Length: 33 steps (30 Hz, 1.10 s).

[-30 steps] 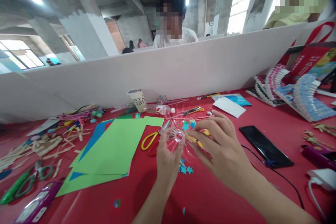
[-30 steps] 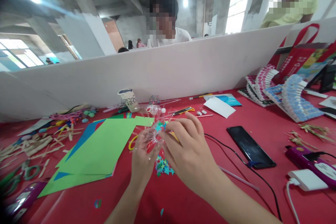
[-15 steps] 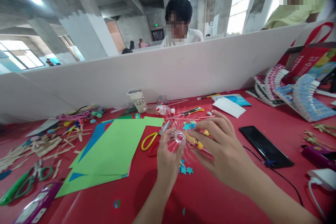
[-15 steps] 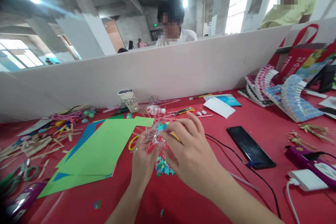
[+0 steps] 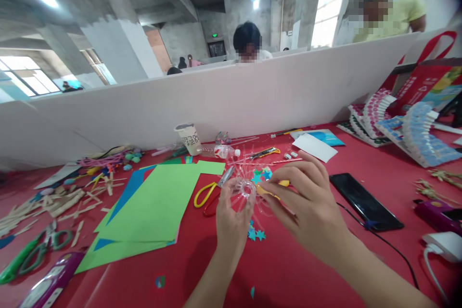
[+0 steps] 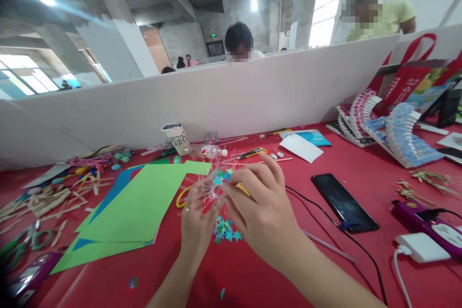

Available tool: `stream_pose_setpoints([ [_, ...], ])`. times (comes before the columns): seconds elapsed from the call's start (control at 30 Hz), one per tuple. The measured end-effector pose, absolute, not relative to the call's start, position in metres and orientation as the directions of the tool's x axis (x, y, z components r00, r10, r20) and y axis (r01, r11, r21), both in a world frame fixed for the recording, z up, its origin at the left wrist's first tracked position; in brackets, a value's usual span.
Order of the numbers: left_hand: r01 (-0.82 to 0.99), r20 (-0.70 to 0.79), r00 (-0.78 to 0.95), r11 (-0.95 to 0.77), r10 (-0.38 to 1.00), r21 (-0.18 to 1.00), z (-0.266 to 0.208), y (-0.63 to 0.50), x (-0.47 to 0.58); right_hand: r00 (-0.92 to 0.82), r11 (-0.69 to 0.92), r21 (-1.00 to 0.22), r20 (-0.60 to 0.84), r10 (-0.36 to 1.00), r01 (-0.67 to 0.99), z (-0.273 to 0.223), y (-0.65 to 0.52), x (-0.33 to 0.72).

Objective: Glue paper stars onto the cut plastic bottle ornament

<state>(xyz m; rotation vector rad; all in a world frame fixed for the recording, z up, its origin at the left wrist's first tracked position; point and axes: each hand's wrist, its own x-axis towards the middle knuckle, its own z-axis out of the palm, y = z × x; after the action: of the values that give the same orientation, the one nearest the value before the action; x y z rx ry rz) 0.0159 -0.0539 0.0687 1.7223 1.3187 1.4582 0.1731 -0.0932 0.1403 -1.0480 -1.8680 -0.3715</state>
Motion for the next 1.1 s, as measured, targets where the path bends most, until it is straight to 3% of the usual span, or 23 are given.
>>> stream_pose_setpoints([
  [0.27,0.345,0.471,-0.07,-0.421,0.879,0.839,0.063,-0.056,0.018,-0.104,0.537,-0.191,0.876,0.471,0.821,0.135,-0.099,0.165],
  [0.4,0.255,0.412,-0.095,-0.378,0.906,0.89,0.068,-0.059,0.021,-0.104,0.528,-0.175,0.884,0.456,0.831,0.134,-0.099,0.164],
  [0.57,0.304,0.374,-0.135,-0.321,0.918,0.897,0.076,-0.059,0.02,-0.113,0.557,-0.212,0.863,0.492,0.803,0.139,-0.103,0.169],
  [0.7,0.246,0.361,-0.144,-0.32,0.921,0.915,0.077,-0.057,0.02,-0.099,0.619,-0.246,0.878,0.468,0.746,0.147,-0.11,0.176],
  [1.1,0.056,0.299,-0.18,-0.293,0.937,0.954,0.073,-0.058,0.023,-0.141,0.628,-0.322,0.807,0.573,0.708,0.147,-0.108,0.175],
])
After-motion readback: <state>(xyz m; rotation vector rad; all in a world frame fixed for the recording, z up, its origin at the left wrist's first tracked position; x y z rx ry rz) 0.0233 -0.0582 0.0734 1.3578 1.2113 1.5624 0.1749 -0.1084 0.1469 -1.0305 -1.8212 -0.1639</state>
